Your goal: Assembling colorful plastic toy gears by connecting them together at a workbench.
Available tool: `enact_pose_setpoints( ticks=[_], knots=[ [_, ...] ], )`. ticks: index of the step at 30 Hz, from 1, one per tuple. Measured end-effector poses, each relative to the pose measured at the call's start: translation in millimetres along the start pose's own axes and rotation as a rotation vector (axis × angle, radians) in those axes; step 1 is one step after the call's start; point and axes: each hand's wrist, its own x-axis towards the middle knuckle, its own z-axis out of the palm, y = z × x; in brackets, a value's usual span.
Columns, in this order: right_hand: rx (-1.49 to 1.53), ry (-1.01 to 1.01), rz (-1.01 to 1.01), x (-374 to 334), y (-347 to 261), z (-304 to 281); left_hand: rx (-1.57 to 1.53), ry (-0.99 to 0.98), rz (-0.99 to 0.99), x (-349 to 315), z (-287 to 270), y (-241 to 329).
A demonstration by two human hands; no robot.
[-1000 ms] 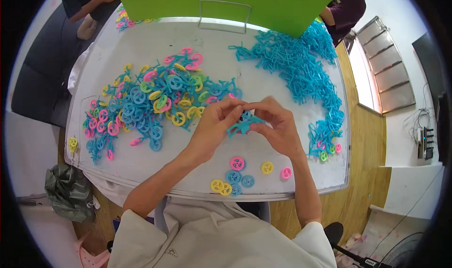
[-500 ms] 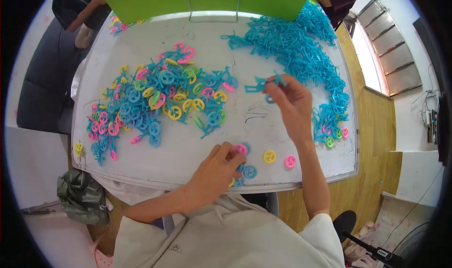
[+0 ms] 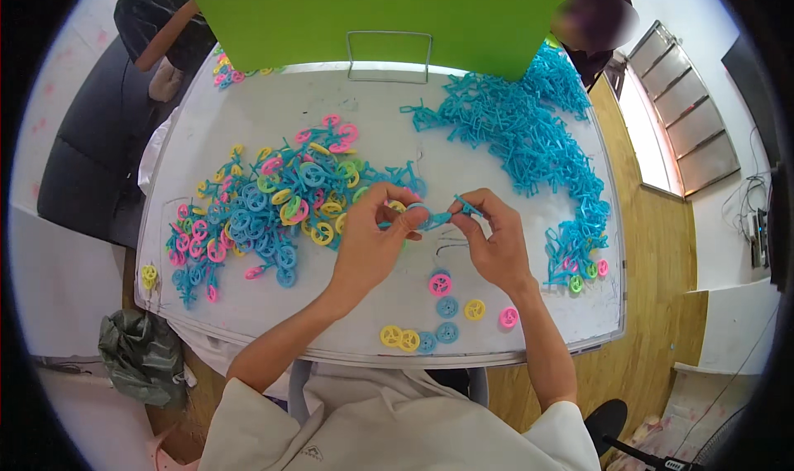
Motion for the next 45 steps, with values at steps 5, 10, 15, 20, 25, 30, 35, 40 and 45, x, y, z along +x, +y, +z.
enact_pose_setpoints(
  ticks=[5,10,15,20,25,30,35,40,45],
  knots=[
    [-0.017,-0.009,-0.009,-1,2,5,-0.172,-0.075,-0.212,0,1,1],
    [-0.050,-0.007,-0.045,-3,11,16,-0.167,-0.049,-0.178,3,0,-16],
    [0.014,-0.065,0.041,-2,9,13,-0.078,0.003,-0.026,1,4,-21],
    [0.144,-0.065,0.157,-5,17,12,-0.088,0.046,0.053,0,9,-22],
    [0.221,0.014,0.229,-4,15,14,-0.150,0.040,0.026,-1,14,-17],
    [0.369,0.056,0.288,-4,18,17,-0.172,0.063,0.085,-5,19,-17],
    [0.580,0.004,0.458,-5,14,15,0.034,0.104,0.275,-8,20,-20],
    [0.703,0.049,0.547,-7,18,18,0.131,0.063,0.228,-10,18,-25],
    [0.365,0.165,0.395,-10,15,28,0.047,0.107,0.246,-7,23,-24]
  ],
)
